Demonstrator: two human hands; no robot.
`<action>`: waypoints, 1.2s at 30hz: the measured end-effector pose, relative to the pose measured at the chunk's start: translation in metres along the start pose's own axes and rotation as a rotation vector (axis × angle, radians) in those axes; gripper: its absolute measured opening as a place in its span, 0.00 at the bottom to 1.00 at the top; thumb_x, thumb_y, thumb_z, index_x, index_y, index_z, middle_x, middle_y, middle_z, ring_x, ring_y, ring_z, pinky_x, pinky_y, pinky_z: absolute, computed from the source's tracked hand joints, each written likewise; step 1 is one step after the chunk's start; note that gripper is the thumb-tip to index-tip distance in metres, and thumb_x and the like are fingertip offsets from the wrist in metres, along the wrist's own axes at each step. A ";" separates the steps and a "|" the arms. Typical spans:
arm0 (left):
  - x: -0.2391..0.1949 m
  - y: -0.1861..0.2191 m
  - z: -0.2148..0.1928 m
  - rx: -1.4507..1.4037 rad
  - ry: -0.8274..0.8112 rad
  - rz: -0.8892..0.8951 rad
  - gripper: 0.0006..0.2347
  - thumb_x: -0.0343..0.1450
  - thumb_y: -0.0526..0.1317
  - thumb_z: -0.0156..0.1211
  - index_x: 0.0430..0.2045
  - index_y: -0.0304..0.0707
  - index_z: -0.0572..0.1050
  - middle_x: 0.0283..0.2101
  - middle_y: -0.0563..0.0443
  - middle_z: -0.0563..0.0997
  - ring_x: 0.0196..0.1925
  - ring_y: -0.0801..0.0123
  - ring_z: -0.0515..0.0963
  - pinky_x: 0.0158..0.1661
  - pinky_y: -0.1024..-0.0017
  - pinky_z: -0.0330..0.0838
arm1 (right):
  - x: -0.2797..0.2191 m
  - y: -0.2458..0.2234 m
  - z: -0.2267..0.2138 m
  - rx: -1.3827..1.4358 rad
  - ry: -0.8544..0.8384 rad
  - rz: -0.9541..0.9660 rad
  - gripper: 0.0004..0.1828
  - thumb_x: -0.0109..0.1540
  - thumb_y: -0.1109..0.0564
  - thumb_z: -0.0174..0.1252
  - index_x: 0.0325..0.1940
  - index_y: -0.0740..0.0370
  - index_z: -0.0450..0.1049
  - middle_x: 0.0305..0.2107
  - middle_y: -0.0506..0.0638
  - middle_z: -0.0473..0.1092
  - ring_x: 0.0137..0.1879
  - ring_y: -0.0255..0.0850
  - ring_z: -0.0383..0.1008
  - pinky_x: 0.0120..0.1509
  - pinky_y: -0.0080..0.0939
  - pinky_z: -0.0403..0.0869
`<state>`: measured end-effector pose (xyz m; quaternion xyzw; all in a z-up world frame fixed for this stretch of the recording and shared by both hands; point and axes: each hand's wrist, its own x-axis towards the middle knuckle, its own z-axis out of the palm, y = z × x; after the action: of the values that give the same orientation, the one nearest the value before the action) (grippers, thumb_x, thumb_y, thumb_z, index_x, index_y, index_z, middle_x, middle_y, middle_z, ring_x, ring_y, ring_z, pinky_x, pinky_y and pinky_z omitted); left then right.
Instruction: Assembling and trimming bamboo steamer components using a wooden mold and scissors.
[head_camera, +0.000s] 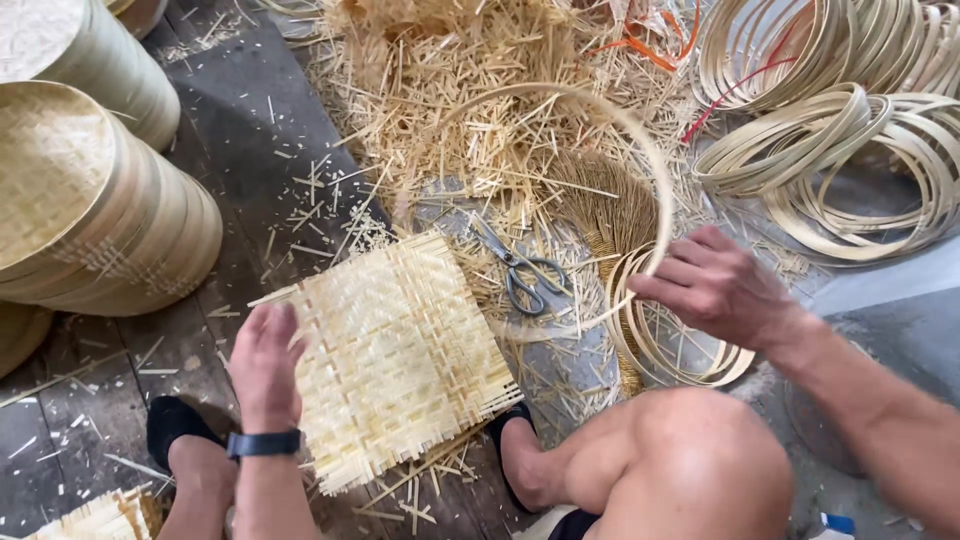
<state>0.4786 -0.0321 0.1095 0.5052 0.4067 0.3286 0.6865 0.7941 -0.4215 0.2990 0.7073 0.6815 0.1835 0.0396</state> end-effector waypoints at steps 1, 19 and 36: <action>-0.006 0.024 0.006 -0.003 0.004 0.003 0.36 0.67 0.57 0.64 0.64 0.29 0.66 0.64 0.34 0.73 0.66 0.53 0.73 0.60 0.55 0.71 | 0.015 -0.002 -0.011 -0.002 0.003 -0.005 0.06 0.58 0.55 0.66 0.38 0.50 0.83 0.24 0.42 0.70 0.35 0.41 0.72 0.46 0.46 0.68; -0.047 0.038 -0.012 -0.747 -0.255 -0.427 0.13 0.78 0.44 0.48 0.24 0.39 0.70 0.18 0.61 0.63 0.20 0.79 0.59 0.19 0.80 0.52 | 0.127 -0.056 0.044 1.875 0.022 0.643 0.23 0.71 0.52 0.53 0.69 0.60 0.71 0.22 0.42 0.69 0.18 0.25 0.59 0.19 0.27 0.62; -0.040 0.007 -0.032 -0.861 -0.148 -0.408 0.18 0.77 0.49 0.51 0.20 0.38 0.72 0.14 0.57 0.65 0.17 0.76 0.61 0.16 0.78 0.54 | 0.129 -0.106 0.117 2.255 0.097 0.978 0.24 0.68 0.46 0.60 0.61 0.65 0.72 0.19 0.41 0.63 0.23 0.30 0.63 0.26 0.30 0.65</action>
<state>0.4319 -0.0515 0.1205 0.1072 0.2745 0.2889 0.9109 0.7311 -0.2657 0.1843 0.5194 0.1228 -0.4862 -0.6920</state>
